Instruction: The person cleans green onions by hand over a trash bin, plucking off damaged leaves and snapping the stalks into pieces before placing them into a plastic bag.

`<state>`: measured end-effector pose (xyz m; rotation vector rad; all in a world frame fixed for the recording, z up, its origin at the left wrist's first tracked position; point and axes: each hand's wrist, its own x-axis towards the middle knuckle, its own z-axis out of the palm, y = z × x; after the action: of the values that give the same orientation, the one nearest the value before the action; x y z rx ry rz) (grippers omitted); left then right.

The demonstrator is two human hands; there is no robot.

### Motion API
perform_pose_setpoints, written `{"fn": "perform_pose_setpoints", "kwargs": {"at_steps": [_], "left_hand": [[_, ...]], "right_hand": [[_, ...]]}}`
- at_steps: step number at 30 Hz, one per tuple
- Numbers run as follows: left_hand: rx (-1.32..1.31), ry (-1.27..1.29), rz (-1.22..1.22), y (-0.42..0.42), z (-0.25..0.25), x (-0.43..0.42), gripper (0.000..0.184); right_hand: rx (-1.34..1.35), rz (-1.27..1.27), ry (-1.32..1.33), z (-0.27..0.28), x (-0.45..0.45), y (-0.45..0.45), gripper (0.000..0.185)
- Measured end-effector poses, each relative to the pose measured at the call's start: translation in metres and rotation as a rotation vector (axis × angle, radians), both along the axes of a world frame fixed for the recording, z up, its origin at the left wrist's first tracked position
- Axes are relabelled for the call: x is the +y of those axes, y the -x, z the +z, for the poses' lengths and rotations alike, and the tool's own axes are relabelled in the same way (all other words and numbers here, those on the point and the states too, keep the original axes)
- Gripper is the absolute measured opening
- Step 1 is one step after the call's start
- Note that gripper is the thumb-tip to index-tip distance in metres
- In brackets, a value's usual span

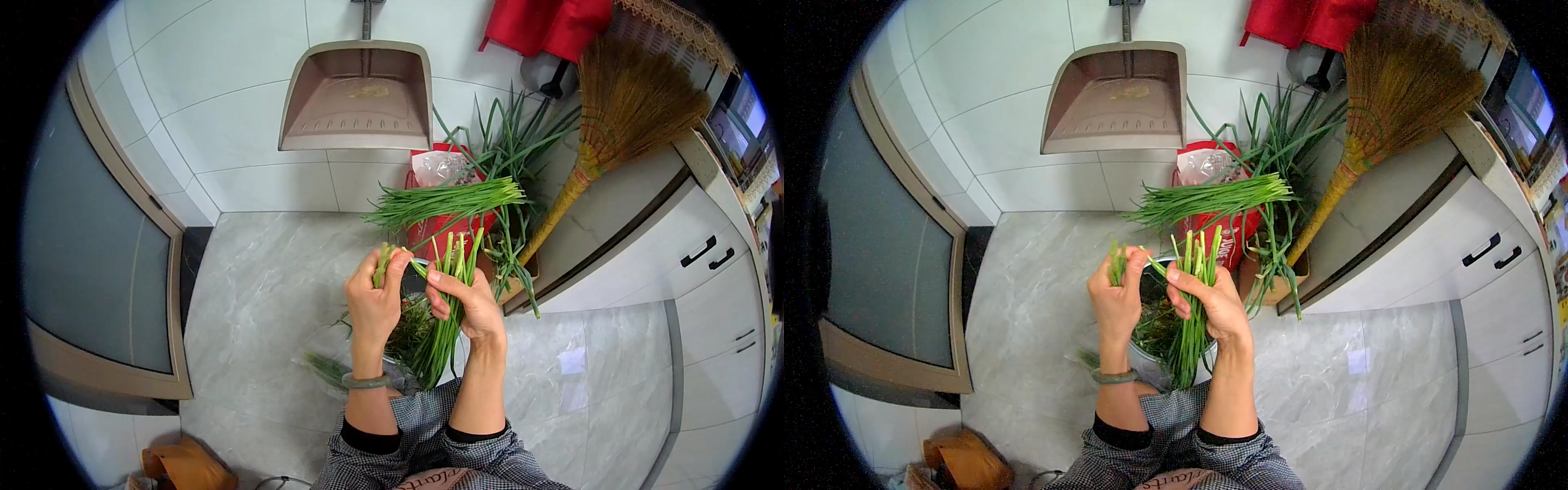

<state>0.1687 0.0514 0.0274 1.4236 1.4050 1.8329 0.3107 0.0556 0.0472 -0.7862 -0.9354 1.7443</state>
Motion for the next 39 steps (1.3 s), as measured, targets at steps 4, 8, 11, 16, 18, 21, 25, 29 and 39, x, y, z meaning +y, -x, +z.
{"fn": "perform_pose_setpoints", "kwargs": {"at_steps": [4,8,11,16,18,21,25,29,39], "left_hand": [[-0.295,0.092,-0.129,-0.005,-0.010,0.005,0.026],[-0.560,0.120,-0.251,-0.015,-0.017,0.012,0.023],[-0.517,0.143,-0.210,-0.015,-0.019,0.012,0.024],[-0.469,0.216,-0.120,-0.002,-0.010,0.006,0.022],[-0.255,0.188,0.084,0.006,-0.002,0.004,0.022],[0.126,0.437,-0.035,0.022,-0.015,-0.002,0.027],[0.281,0.655,-0.168,0.015,-0.044,0.008,0.031],[0.166,0.523,-0.195,0.011,-0.058,0.015,0.037],[-0.657,0.394,-0.543,-0.018,-0.002,0.005,0.040]], "right_hand": [[0.070,0.030,0.051,0.000,0.000,0.000,0.019],[0.069,0.013,0.050,-0.001,0.000,0.000,0.019],[0.027,-0.009,0.045,-0.002,0.001,-0.001,0.018],[-0.061,-0.057,0.045,0.001,-0.001,-0.011,0.018],[-0.076,-0.128,0.037,0.004,-0.004,-0.018,0.018],[-0.089,-0.178,0.037,0.001,-0.003,-0.022,0.018],[-0.079,-0.204,0.054,-0.001,-0.001,-0.022,0.018],[-0.080,-0.231,0.051,-0.005,0.002,-0.023,0.018],[-0.121,-0.148,-0.072,-0.008,0.004,0.008,0.011]]}}
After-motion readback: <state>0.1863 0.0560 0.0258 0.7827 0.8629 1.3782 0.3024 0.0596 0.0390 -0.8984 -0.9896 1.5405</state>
